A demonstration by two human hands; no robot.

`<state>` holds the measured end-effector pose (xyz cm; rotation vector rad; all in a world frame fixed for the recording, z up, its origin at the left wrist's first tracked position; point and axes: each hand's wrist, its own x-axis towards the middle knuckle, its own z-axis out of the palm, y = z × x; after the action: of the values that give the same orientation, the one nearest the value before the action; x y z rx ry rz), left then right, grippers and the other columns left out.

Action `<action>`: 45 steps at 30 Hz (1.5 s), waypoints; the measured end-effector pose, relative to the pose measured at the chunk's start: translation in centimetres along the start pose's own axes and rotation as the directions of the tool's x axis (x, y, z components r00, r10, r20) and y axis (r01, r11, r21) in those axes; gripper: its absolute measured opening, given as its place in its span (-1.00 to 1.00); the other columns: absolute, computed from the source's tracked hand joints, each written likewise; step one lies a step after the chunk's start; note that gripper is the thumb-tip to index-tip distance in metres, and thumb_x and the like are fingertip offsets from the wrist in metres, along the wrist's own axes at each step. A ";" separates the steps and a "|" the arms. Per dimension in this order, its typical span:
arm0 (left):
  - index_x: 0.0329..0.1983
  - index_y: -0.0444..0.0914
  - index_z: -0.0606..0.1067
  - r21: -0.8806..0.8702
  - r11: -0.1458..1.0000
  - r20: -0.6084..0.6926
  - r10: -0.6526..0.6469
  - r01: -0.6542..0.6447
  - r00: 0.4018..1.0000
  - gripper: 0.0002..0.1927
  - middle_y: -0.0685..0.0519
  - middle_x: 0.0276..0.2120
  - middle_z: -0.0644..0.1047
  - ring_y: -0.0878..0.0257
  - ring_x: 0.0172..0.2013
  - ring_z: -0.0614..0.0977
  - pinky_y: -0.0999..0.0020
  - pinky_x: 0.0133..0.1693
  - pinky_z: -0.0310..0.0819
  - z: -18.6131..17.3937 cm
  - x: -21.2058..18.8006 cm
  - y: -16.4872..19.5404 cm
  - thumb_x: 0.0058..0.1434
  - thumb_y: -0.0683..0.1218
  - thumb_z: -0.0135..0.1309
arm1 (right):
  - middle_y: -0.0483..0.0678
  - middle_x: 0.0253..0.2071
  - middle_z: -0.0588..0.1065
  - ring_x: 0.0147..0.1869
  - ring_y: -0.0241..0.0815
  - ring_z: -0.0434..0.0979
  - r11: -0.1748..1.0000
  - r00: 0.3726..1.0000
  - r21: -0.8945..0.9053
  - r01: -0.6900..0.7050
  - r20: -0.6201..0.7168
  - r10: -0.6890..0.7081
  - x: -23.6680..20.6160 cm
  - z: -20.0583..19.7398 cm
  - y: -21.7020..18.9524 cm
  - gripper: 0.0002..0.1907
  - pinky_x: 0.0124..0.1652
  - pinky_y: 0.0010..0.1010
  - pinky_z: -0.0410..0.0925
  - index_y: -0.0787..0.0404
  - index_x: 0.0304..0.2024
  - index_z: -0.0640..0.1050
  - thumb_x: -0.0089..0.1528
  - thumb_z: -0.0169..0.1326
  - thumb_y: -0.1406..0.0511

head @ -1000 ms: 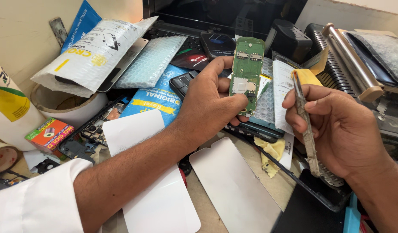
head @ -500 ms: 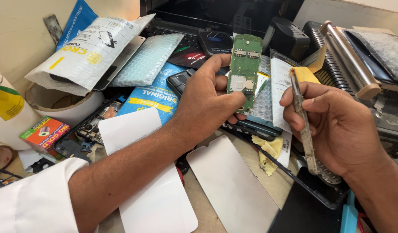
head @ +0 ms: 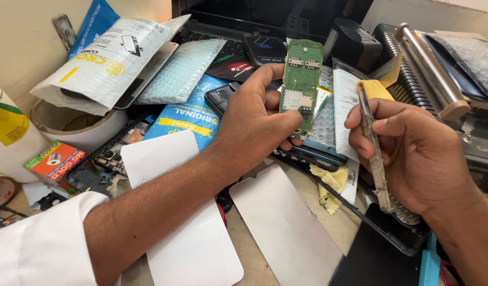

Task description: The person peels a protective film off a phone back cover and wipes the cover, then holds a phone motherboard and uses tweezers to pick and probe components on the board at a cluttered repair workbench.

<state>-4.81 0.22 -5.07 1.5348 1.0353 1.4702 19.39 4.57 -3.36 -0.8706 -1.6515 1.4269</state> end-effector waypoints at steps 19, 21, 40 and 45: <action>0.33 -0.42 0.21 -0.016 1.000 0.001 0.001 -0.001 1.000 -0.35 -0.09 -0.35 0.68 0.36 -0.47 0.71 0.52 -0.48 0.66 0.0 0.0 0.0 0.11 -0.27 -0.02 | -0.06 -0.52 0.37 -0.48 -0.29 0.18 1.000 0.999 -0.007 0.018 0.027 -0.018 0.0 0.0 -0.1 -0.60 -0.36 -0.45 0.19 0.39 -0.11 0.53 0.24 -0.23 0.25; 0.33 -0.43 0.20 -0.020 1.000 0.003 0.004 -0.004 1.000 -0.35 -0.09 -0.35 0.68 0.36 -0.46 0.71 0.52 -0.48 0.66 0.0 0.0 0.0 0.11 -0.28 -0.02 | -0.06 -0.52 0.37 -0.48 -0.28 0.18 1.000 1.000 -0.011 0.017 0.021 -0.016 0.0 0.0 -0.1 -0.60 -0.36 -0.45 0.18 0.39 -0.11 0.53 0.24 -0.23 0.25; 0.32 -0.43 0.27 -0.103 0.994 -0.008 0.047 -0.047 0.999 -0.35 -0.03 -0.34 0.66 0.38 -0.46 0.67 0.52 -0.48 0.58 0.1 -0.2 -0.2 0.09 -0.29 0.00 | -0.04 -0.49 0.42 -0.48 -0.32 0.23 0.999 1.000 0.048 -0.025 0.008 0.024 0.4 -0.3 0.4 -0.65 -0.44 -0.54 0.13 0.38 -0.11 0.51 0.27 -0.16 0.24; 0.30 -0.39 0.28 -0.173 0.985 -0.027 -0.014 0.009 1.000 -0.34 -0.01 -0.32 0.66 0.40 -0.48 0.64 0.51 -0.49 0.53 0.2 0.1 0.4 0.06 -0.30 0.05 | -0.04 -0.53 0.44 -0.54 -0.32 0.27 0.991 0.998 0.118 -0.063 0.013 0.062 0.9 -0.5 0.8 -0.64 -0.51 -0.54 0.12 0.41 -0.14 0.54 0.24 -0.09 0.23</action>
<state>-4.55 0.19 -4.68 1.3871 0.9060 1.5357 19.44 5.75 -4.01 -0.8557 -1.5413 1.5579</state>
